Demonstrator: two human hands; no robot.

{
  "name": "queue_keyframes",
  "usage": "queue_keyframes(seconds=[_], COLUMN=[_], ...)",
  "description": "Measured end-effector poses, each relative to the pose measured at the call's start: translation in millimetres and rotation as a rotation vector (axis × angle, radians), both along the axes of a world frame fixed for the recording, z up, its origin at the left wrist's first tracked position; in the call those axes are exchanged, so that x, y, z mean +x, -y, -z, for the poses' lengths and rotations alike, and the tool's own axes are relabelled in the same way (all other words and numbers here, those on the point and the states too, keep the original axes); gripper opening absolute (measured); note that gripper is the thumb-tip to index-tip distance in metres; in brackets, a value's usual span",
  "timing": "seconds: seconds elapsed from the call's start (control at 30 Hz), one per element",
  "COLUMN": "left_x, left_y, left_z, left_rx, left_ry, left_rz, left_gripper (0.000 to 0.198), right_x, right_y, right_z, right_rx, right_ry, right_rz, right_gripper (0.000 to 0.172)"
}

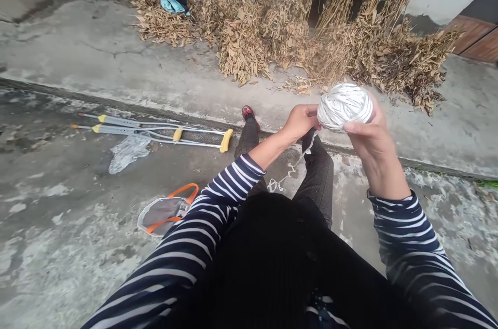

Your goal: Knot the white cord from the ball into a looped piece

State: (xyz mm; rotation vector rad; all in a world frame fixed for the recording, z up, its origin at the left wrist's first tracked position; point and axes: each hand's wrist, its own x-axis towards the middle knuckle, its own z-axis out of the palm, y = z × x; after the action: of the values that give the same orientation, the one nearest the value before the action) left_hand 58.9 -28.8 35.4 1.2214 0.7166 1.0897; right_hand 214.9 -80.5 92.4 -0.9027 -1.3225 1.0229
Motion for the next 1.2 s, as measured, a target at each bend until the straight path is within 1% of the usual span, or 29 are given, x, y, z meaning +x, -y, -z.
queue_keyframes(seconds=[0.13, 0.2, 0.27, 0.37, 0.5, 0.6, 0.67, 0.7, 0.83, 0.9, 0.93, 0.97, 1.03, 1.1, 1.2], left_x=[-6.4, -10.0, -12.8, -14.6, -14.5, -14.8, -15.0, -15.1, -13.8, -11.9, -10.6, -9.1, -6.0, -3.1, -1.8], left_y=[5.3, 6.6, 6.9, 6.9, 8.4, 4.2, -7.1, -15.8, -60.4, -76.8, -81.3, -83.2, -79.8, -70.1, -52.0], left_z=[-1.9, -2.6, 0.1, 10.6, 27.8, 33.4, 30.0, 25.9, -1.3, -13.1, -16.4, -17.8, -15.2, -8.4, 1.3], left_rx=[-0.007, -0.012, -0.024, -0.063, -0.165, -0.218, -0.216, -0.198, -0.057, -0.004, 0.005, 0.002, -0.031, -0.083, -0.152], left_ry=[0.023, 0.026, 0.014, -0.014, -0.052, -0.101, -0.131, -0.14, -0.117, -0.098, -0.094, -0.091, -0.076, -0.049, -0.017], left_rz=[0.03, 0.056, 0.081, 0.102, 0.101, 0.115, 0.111, 0.1, 0.047, 0.043, 0.043, 0.039, 0.022, 0.021, 0.057], left_gripper=[0.012, 0.013, 0.015, 0.014, 0.009, 0.008, 0.011, 0.012, 0.004, 0.003, 0.003, 0.005, 0.011, 0.014, 0.011], right_x=[5.1, 5.3, 5.1, 6.0, 9.3, 9.0, 5.8, 3.4, -8.0, -11.8, -12.8, -13.1, -12.2, -10.2, -5.7], right_y=[0.7, 0.9, 0.0, -4.5, -11.7, -14.7, -16.9, -18.4, -26.3, -29.9, -31.3, -32.4, -33.9, -35.4, -41.1], right_z=[1.9, 2.1, 2.5, 4.4, 8.8, 8.7, 3.3, -1.4, -27.8, -39.6, -44.1, -47.6, -52.2, -55.0, -57.8], right_rx=[-0.055, -0.078, -0.093, -0.073, -0.058, -0.063, -0.03, -0.003, 0.159, 0.226, 0.249, 0.264, 0.282, 0.298, 0.342], right_ry=[-0.021, -0.046, -0.076, -0.094, -0.084, -0.069, -0.051, -0.039, -0.008, 0.012, 0.026, 0.045, 0.086, 0.116, 0.109], right_rz=[-0.063, -0.075, -0.071, -0.034, 0.014, 0.028, 0.029, 0.03, 0.047, 0.052, 0.059, 0.071, 0.1, 0.112, 0.14], right_gripper=[0.077, 0.072, 0.068, 0.067, 0.068, 0.066, 0.066, 0.065, 0.067, 0.071, 0.073, 0.075, 0.076, 0.077, 0.085])
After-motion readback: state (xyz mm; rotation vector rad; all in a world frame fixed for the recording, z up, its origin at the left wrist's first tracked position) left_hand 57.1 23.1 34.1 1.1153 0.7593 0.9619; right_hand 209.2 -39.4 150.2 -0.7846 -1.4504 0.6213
